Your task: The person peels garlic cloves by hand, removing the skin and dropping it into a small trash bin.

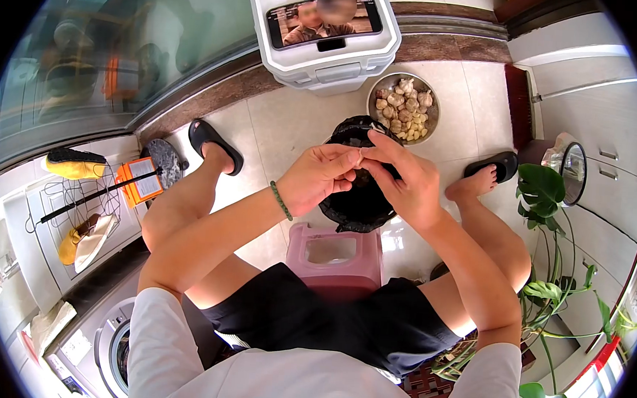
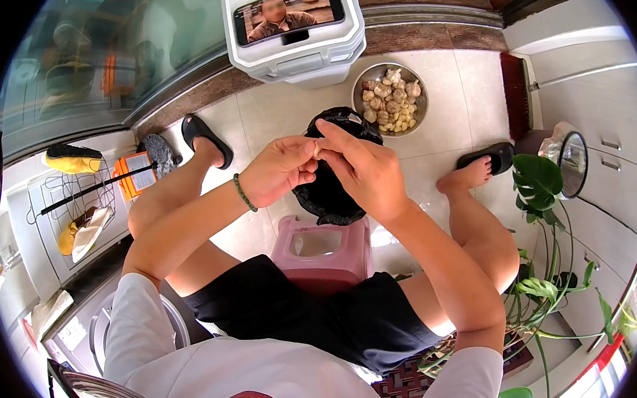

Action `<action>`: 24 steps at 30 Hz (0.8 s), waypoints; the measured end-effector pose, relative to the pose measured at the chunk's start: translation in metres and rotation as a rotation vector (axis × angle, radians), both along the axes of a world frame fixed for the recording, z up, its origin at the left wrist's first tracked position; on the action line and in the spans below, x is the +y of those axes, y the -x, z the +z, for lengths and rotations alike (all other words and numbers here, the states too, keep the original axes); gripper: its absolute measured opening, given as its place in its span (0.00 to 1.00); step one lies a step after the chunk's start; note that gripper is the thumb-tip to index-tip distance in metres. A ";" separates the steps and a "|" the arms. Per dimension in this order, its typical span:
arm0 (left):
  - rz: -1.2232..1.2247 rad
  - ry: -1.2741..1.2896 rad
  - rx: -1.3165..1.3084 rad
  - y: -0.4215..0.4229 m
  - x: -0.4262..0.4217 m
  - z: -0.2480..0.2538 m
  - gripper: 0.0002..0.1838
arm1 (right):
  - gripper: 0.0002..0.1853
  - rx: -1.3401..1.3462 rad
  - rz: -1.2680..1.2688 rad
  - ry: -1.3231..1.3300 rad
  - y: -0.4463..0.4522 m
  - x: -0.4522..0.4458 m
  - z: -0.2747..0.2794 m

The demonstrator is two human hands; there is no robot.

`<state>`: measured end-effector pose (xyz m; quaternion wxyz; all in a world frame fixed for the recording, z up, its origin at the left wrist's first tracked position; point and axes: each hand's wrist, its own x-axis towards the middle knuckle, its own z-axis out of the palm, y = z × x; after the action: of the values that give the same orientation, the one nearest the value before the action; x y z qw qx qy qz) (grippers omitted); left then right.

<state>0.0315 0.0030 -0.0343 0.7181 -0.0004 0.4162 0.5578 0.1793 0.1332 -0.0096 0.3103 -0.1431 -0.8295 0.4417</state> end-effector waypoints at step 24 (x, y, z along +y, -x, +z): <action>-0.096 0.045 0.287 0.006 0.004 0.006 0.16 | 0.32 -0.125 0.063 0.037 -0.004 0.003 0.002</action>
<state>0.0253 0.0065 -0.0283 0.6769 0.0832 0.5264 0.5077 0.1833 0.1358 -0.0081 0.2410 -0.1498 -0.8432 0.4567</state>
